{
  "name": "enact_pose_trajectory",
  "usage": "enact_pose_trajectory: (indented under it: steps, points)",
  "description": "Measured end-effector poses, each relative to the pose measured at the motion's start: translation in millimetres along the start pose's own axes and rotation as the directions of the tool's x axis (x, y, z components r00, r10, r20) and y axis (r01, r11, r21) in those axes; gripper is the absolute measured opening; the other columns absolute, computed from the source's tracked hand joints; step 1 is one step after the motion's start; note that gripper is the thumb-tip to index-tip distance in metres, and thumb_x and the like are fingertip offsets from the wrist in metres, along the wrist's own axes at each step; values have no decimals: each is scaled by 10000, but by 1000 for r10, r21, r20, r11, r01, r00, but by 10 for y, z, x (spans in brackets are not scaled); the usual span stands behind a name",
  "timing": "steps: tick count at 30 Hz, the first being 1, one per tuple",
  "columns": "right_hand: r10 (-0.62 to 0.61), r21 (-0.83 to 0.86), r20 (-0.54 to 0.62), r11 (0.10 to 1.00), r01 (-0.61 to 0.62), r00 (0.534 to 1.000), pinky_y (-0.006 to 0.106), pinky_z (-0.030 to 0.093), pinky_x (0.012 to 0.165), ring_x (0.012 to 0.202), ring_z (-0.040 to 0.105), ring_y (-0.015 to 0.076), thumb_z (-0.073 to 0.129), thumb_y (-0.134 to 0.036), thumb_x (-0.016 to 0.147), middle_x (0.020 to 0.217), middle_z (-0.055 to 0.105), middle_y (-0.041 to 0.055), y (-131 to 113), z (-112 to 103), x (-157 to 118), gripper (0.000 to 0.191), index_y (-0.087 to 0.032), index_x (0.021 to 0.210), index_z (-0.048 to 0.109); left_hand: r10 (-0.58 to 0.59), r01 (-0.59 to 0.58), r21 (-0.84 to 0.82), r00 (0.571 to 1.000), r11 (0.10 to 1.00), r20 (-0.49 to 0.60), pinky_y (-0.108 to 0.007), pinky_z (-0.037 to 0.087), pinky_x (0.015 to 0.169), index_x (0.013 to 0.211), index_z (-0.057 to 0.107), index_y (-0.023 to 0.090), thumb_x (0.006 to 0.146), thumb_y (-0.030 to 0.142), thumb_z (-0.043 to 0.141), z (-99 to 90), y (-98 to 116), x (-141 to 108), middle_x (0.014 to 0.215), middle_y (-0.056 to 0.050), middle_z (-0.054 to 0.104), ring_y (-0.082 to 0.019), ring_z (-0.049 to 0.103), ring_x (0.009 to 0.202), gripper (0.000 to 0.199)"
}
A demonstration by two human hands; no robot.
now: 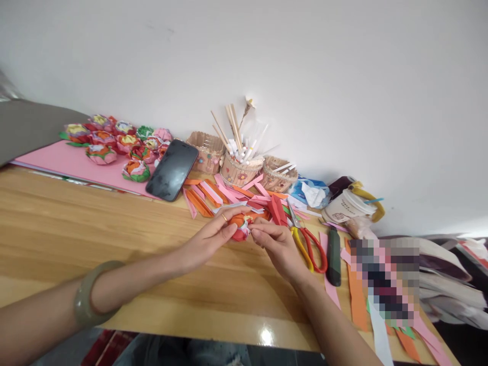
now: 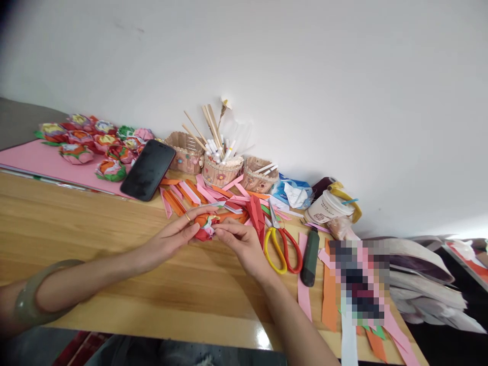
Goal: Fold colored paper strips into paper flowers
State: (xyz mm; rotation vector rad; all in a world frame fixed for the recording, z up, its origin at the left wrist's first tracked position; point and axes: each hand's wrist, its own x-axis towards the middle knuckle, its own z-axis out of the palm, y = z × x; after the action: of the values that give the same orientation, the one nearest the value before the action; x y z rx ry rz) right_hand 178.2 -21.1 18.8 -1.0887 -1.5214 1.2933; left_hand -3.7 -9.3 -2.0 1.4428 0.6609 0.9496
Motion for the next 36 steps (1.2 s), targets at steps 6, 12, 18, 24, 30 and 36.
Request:
enact_pose_trajectory:
  steps: [6,12,18,24,30,36]
  points:
    - [67,165,-11,984,-65,998,240,393,594,616,478,99,712,-348,709,697,605,-8,58,8,14,120,-248,763,750,-40,39,-102,999,994,-9,-419,226,1118,1240,501,301,893,393,429,16,8,4,1383,-22,438,-225,309,1334,367]
    - [95,143,-42,986,-89,995,291,450,724,729,561,141,739,-341,677,744,651,14,61,25,10,128,-239,754,747,-29,29,-118,1000,993,6,-416,233,1116,1251,493,320,897,385,422,7,-36,-7,1407,-5,414,-220,273,1353,367]
    - [44,66,-54,997,-40,998,273,444,739,729,559,128,710,-323,714,757,638,-3,60,26,1,100,-226,737,722,-32,35,-141,999,989,25,-404,240,1111,1243,491,324,904,366,416,7,-70,-6,1407,-6,409,-219,309,1333,350]
    - [51,17,-27,999,-51,998,249,417,704,713,536,120,657,-355,762,733,609,-12,26,22,-8,161,-201,715,675,-43,53,-199,998,979,55,-410,310,1068,1231,490,322,899,369,426,17,-63,-3,1405,-19,405,-230,371,1286,341]
    - [-8,-100,-56,995,2,998,262,407,688,700,524,127,646,-329,765,721,589,-7,-11,42,-8,147,-196,705,666,-45,49,-87,998,995,47,-429,288,1076,1240,486,299,896,401,409,20,8,-5,1393,-35,405,-247,351,1287,367]
    - [-43,-217,-68,976,27,997,253,359,578,602,464,110,652,-276,749,658,538,-8,3,44,-12,116,-186,682,681,43,-42,191,999,981,-5,-392,212,1115,1241,477,254,905,397,370,22,36,0,1333,-59,435,-213,316,1294,381]
